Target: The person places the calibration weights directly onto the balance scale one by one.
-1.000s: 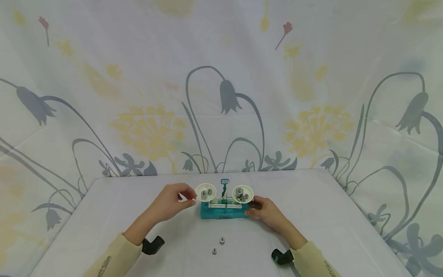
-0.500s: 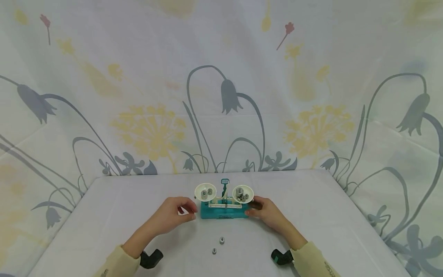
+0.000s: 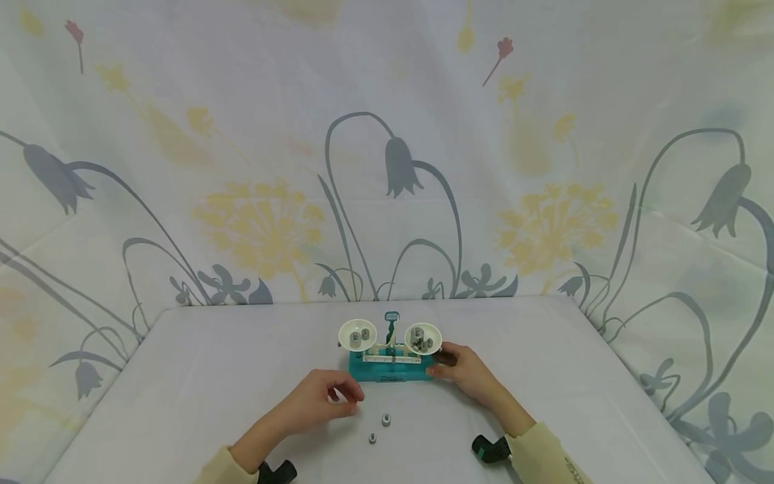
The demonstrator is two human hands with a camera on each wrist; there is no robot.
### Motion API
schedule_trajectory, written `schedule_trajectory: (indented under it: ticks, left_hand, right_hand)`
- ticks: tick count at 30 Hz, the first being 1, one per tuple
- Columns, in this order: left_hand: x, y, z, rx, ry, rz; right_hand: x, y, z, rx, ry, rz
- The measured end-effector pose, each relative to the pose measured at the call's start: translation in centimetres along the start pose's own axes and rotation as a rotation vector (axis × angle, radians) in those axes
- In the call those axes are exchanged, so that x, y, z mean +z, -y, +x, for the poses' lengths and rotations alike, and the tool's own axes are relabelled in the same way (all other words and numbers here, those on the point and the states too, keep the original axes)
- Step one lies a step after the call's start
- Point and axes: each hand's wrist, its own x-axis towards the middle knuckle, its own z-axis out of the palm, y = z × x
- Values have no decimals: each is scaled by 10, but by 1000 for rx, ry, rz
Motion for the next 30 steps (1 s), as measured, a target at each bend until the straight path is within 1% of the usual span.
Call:
schedule_trajectory:
  ticks: [4,9,16,20,25,30]
  left_hand:
    - [8,0,0,-17,29,-44]
    - [17,0,-1,-21,61,-89]
    - [25,1,-1,-32,107,-144]
    - [30,4,0,-21,143,-150]
    - [34,8,0,-3,171,-116]
    - [36,8,0,-19,193,-98]
  right_hand:
    - [0,0,0,-2,0,0]
    - [1,1,0,-1,-3,-3]
    - [0,1,0,-2,-3,-12]
    - [-1,2,-2,-21,0,-8]
    - [-1,8,-3,-24,-3,-15]
    - [1,13,-4,-18,-5,-20]
